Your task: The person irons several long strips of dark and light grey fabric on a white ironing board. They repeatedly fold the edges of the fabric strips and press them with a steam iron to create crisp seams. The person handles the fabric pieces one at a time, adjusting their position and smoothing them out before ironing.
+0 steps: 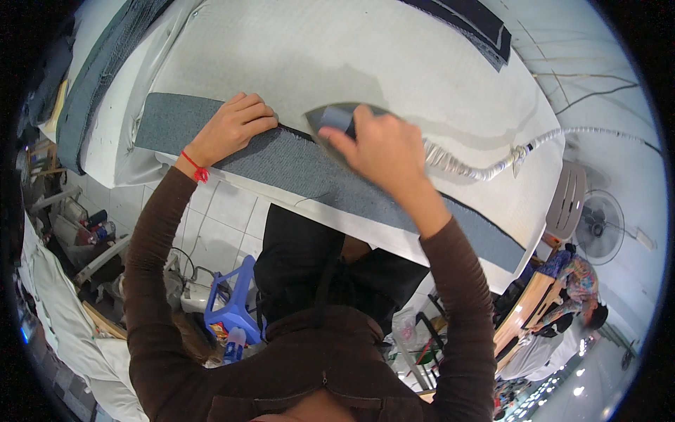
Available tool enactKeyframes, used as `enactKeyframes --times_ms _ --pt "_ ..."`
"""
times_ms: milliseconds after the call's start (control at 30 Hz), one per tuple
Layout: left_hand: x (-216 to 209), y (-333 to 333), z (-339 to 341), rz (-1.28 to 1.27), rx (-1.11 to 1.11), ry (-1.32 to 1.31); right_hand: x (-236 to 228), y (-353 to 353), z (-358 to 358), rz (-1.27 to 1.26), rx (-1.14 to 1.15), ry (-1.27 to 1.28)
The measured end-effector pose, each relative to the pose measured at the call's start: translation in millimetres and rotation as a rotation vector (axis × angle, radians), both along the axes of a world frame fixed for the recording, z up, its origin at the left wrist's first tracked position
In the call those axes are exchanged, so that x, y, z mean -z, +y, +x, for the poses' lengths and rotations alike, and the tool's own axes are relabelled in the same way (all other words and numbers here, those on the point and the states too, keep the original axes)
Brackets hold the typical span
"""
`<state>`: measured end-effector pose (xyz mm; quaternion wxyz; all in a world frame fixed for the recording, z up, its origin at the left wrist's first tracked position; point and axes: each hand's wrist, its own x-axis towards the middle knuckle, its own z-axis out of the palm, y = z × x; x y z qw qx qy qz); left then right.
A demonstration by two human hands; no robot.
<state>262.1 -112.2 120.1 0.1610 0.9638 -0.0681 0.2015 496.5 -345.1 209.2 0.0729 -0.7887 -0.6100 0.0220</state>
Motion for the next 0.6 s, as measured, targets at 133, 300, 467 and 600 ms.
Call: enactKeyframes --times_ms 133,300,467,600 --pt "-5 -8 -1 0.032 -0.032 0.0 -7 -3 50 -0.065 0.244 -0.03" --pt "-6 -10 -11 0.041 -0.059 0.011 -11 -36 60 -0.102 0.268 0.097" --pt "-10 -9 -16 0.014 -0.086 0.026 -22 -33 40 -0.099 0.237 0.261" --pt "-13 -12 -16 0.025 -0.106 0.02 -32 -5 11 -0.118 0.114 0.244"
